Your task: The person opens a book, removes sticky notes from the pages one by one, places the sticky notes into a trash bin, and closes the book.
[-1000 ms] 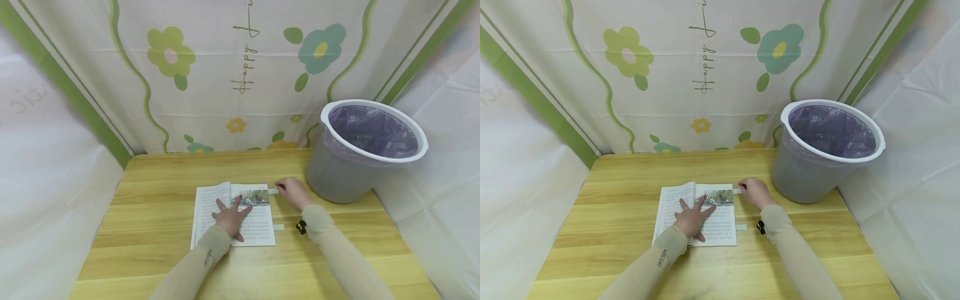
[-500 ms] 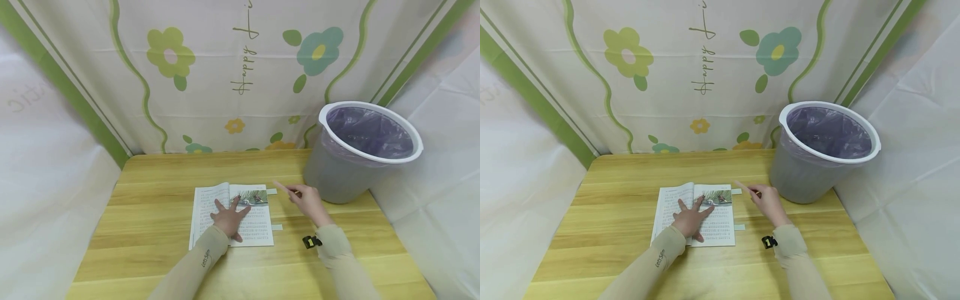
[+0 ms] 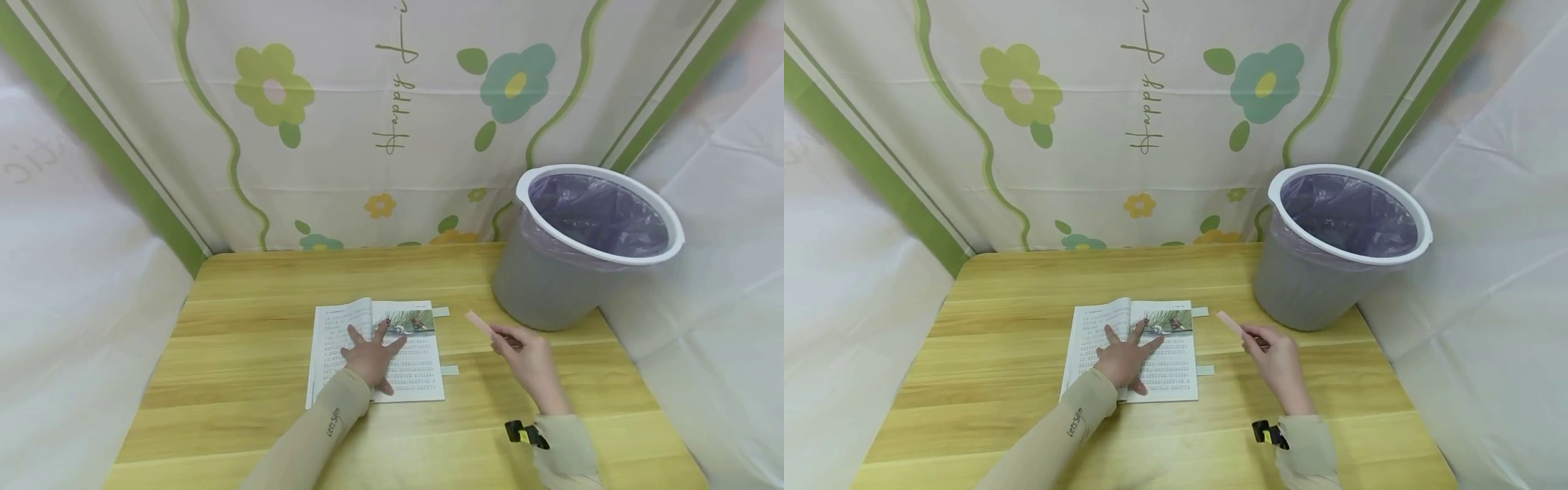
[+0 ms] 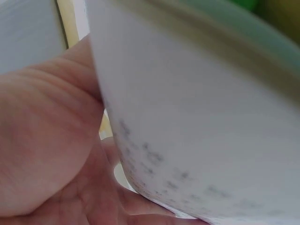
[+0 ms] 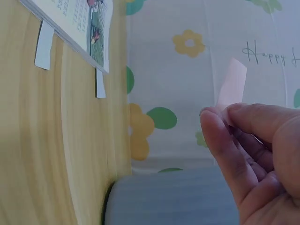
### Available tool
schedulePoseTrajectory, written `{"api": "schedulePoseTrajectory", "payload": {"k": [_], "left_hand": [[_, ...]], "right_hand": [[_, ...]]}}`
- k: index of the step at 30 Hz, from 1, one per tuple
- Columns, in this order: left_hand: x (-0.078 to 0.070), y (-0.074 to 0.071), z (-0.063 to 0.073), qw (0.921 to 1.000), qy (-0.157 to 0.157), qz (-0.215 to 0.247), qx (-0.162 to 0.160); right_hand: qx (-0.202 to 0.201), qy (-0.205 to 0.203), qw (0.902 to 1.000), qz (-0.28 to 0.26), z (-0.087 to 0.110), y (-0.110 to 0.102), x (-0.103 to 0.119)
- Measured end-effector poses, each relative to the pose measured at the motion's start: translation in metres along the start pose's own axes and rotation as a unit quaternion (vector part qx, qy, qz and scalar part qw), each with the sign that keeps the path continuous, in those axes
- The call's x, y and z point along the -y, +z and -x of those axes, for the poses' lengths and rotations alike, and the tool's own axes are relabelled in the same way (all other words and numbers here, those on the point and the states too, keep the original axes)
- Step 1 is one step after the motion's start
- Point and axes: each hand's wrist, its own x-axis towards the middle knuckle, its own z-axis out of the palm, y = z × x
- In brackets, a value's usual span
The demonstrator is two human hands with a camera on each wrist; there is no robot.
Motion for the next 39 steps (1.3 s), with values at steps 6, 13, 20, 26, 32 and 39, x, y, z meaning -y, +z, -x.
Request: {"api": "schedulePoseTrajectory", "payload": {"k": [6, 13, 20, 26, 32, 39], "left_hand": [[0.001, 0.000, 0.000, 1.0000, 0.001, 0.006, -0.003], [0.000, -0.002, 0.001, 0.9999, -0.003, 0.012, -0.001], [-0.001, -0.001, 0.000, 0.9999, -0.004, 0.008, 0.007], [-0.001, 0.000, 0.000, 1.0000, -0.003, 0.006, -0.001], [0.000, 0.002, 0.000, 0.9998, -0.001, 0.016, -0.006], [0.000, 0.003, -0.001, 0.9998, -0.003, 0.022, -0.003]], "right_hand": [[-0.044, -0.043, 0.9981, 0.005, 0.017, -0.008, -0.002], [-0.079, -0.052, 0.9955, 0.006, 0.025, -0.018, 0.000], [-0.144, -0.090, 0.9855, 0.013, 0.022, -0.040, 0.010], [-0.230, -0.135, 0.9634, 0.026, 0.002, -0.083, 0.031], [-0.297, -0.139, 0.9445, 0.022, -0.031, -0.130, 0.050], [-0.325, -0.142, 0.9338, 0.048, -0.069, -0.165, 0.071]]}}
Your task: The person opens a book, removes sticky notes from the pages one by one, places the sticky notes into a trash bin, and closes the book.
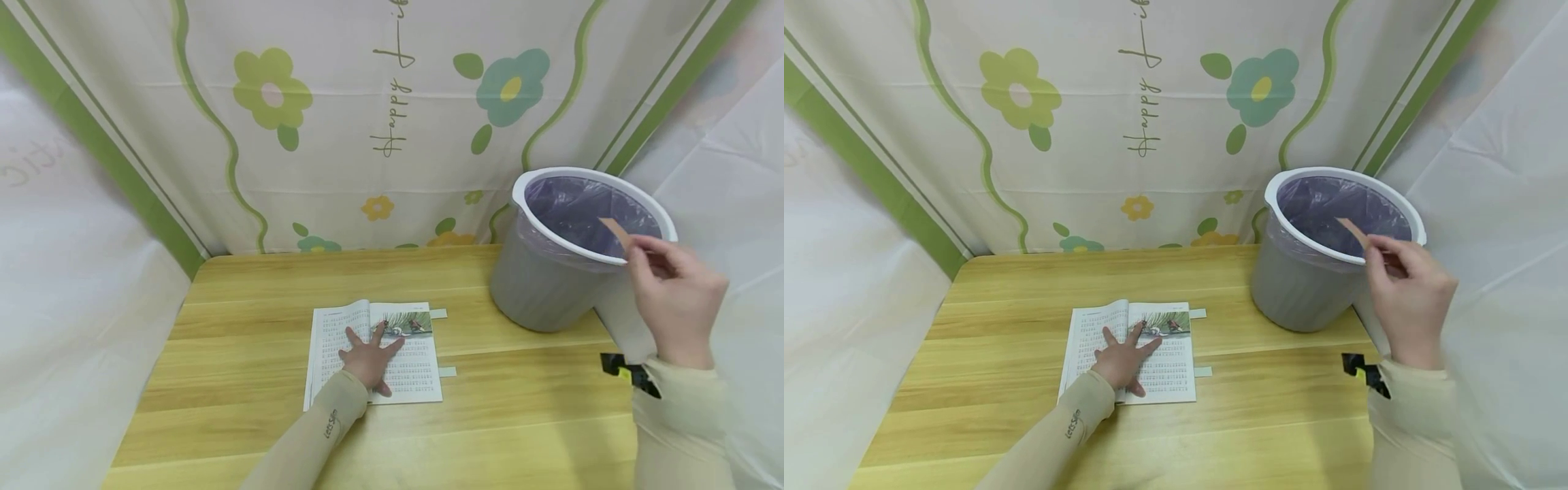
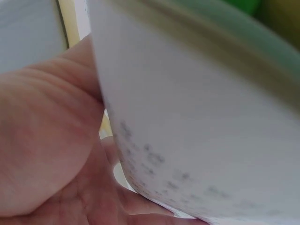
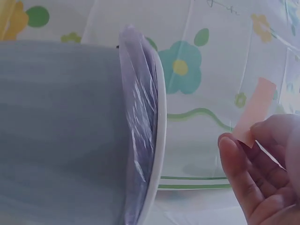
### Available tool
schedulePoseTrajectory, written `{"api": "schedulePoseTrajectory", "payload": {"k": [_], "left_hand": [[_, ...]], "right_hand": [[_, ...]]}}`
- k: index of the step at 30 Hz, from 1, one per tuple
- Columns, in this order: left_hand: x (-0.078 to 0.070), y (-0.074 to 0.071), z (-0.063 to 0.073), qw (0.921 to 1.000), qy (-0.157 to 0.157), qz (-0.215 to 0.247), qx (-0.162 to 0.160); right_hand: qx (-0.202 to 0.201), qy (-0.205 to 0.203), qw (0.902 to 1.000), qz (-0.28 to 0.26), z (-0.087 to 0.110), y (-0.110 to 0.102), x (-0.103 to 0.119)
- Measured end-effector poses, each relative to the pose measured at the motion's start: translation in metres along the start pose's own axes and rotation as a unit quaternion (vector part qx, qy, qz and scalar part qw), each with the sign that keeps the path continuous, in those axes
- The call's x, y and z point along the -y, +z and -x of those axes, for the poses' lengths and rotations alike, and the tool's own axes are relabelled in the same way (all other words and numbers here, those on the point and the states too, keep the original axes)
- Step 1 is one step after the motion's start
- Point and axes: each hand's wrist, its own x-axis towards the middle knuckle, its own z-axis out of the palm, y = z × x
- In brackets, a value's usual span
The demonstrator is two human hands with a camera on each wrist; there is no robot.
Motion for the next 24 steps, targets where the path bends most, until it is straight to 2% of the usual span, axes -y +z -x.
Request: {"api": "schedulePoseTrajectory", "payload": {"k": [7, 11, 18, 24], "left_hand": [[-0.001, -0.003, 0.003, 1.0000, -0.003, 0.005, 0.002], [-0.001, -0.004, 0.004, 0.9999, -0.003, 0.010, 0.002], [0.001, -0.004, 0.002, 1.0000, -0.001, 0.007, 0.005], [0.000, -0.005, 0.003, 1.0000, -0.001, 0.002, 0.001]], "right_hand": [[0.045, -0.059, 0.9950, 0.068, -0.035, 0.002, -0.025], [0.082, -0.069, 0.9882, 0.109, -0.049, 0.006, -0.036], [0.156, -0.047, 0.9729, 0.164, -0.066, 0.018, -0.056], [0.215, -0.027, 0.9527, 0.213, -0.074, 0.027, -0.069]]}}
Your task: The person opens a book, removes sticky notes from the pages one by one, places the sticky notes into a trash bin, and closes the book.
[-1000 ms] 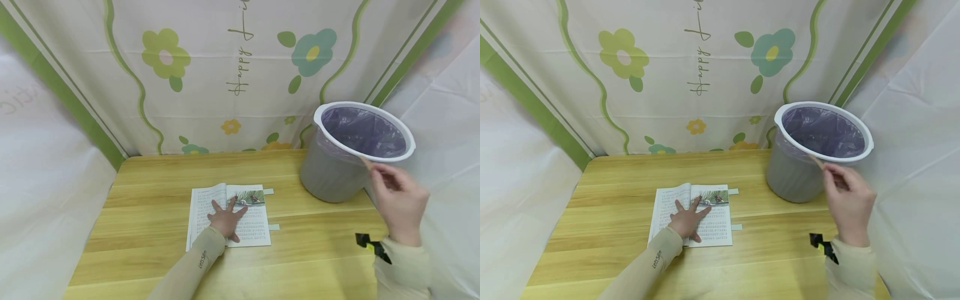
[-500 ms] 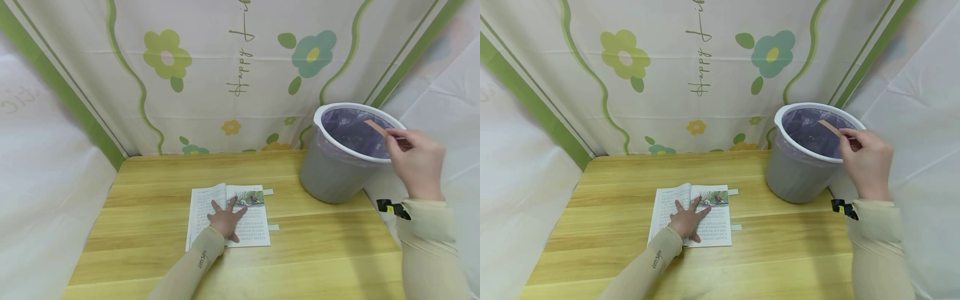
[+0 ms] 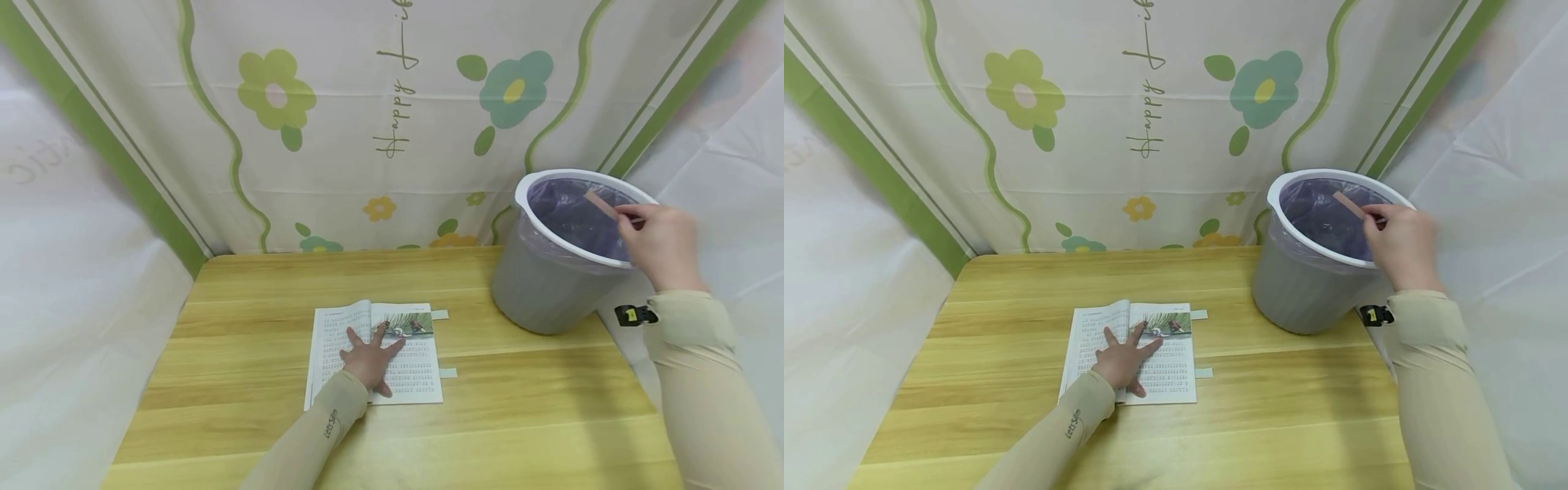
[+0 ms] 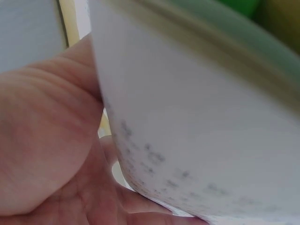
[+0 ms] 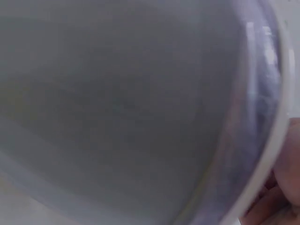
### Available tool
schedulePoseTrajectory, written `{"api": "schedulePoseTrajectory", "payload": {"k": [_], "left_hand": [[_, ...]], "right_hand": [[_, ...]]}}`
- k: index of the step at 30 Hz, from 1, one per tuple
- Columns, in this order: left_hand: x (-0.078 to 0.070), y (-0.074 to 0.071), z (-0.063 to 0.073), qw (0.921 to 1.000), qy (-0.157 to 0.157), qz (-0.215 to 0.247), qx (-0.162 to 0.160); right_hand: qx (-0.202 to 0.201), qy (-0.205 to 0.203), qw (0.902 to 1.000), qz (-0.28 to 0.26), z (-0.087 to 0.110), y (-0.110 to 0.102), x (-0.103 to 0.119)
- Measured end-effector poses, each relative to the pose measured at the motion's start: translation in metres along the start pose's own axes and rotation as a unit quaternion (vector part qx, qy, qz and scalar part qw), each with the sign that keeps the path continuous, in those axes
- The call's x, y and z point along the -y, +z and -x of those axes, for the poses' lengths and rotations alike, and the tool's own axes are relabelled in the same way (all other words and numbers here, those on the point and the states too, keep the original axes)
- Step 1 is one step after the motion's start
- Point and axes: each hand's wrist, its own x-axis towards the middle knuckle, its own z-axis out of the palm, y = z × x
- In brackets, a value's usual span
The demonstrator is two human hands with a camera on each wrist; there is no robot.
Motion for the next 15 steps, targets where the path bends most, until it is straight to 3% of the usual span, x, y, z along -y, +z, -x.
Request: {"api": "schedulePoseTrajectory", "payload": {"k": [4, 7, 11, 15], "left_hand": [[-0.001, 0.000, 0.000, 1.0000, 0.001, -0.004, -0.002], [-0.001, 0.000, 0.000, 1.0000, 0.001, -0.007, -0.007], [-0.002, 0.001, 0.000, 0.9999, 0.002, -0.007, -0.009], [-0.002, 0.000, 0.000, 1.0000, 0.001, 0.000, -0.008]], "right_hand": [[0.040, 0.000, 0.9990, 0.018, -0.003, 0.004, -0.003], [0.049, -0.008, 0.9986, 0.019, -0.003, 0.006, -0.002], [0.019, -0.012, 0.9997, 0.003, 0.000, 0.007, 0.004], [-0.037, -0.022, 0.9987, -0.026, 0.007, 0.005, 0.017]]}}
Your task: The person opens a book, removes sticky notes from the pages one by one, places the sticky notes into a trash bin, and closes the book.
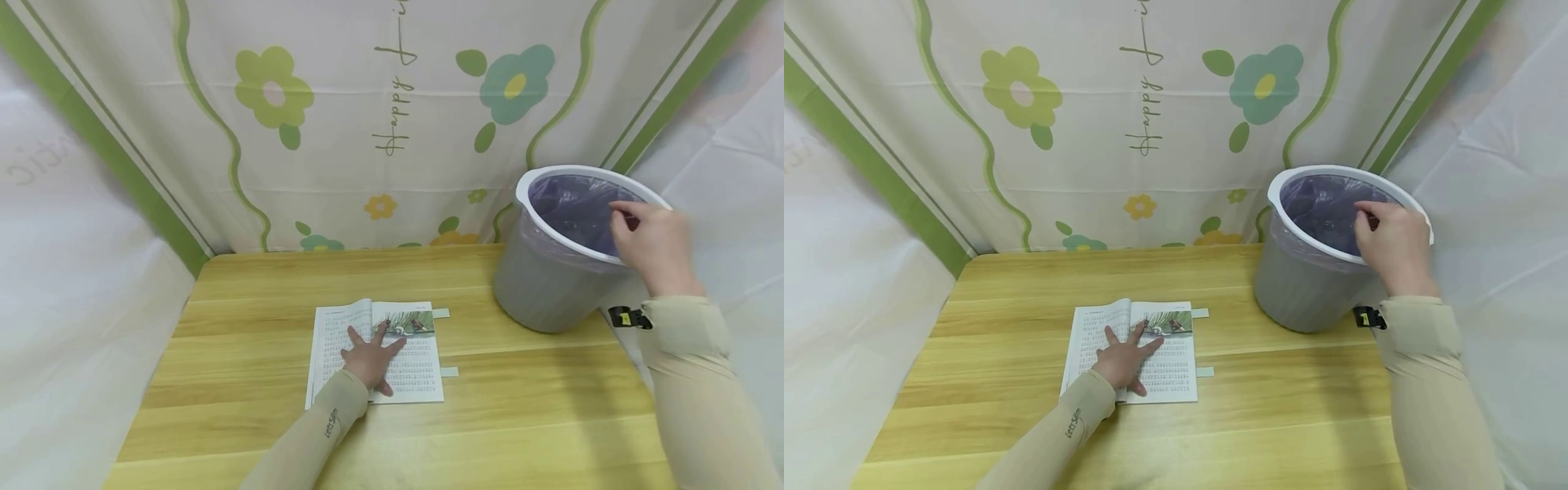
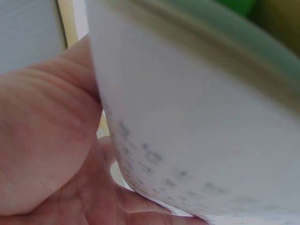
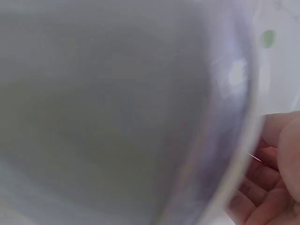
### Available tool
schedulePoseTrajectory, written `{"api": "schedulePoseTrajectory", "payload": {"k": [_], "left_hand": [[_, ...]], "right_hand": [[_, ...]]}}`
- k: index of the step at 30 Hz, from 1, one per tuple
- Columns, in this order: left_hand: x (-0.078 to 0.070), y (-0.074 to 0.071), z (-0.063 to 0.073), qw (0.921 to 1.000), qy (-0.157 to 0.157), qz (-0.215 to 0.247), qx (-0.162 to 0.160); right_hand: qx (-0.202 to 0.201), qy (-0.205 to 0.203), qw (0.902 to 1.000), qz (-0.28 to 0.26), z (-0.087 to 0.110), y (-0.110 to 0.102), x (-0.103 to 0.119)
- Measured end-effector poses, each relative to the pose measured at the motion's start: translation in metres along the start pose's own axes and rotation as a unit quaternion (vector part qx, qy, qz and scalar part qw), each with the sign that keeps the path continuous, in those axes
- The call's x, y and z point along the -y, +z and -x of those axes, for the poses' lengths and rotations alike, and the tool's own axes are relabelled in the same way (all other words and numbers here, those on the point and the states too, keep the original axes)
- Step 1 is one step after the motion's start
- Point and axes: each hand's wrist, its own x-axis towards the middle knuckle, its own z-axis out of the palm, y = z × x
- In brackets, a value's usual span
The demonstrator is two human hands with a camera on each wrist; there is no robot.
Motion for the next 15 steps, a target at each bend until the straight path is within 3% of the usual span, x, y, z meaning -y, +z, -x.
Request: {"api": "schedulePoseTrajectory", "payload": {"k": [5, 8, 12, 15], "left_hand": [[-0.001, -0.002, 0.001, 1.0000, -0.003, 0.004, 0.001], [-0.001, -0.002, 0.001, 1.0000, -0.006, 0.006, 0.002], [0.001, 0.000, 0.003, 0.9994, -0.007, 0.034, -0.004], [0.006, 0.006, 0.004, 0.9984, 0.001, 0.056, -0.013]], "right_hand": [[-0.104, -0.040, 0.9925, -0.051, 0.015, -0.006, 0.027], [-0.145, -0.039, 0.9853, -0.082, 0.031, -0.005, 0.044], [-0.158, -0.020, 0.9806, -0.114, 0.063, 0.007, 0.064], [-0.132, -0.005, 0.9813, -0.140, 0.094, 0.028, 0.077]]}}
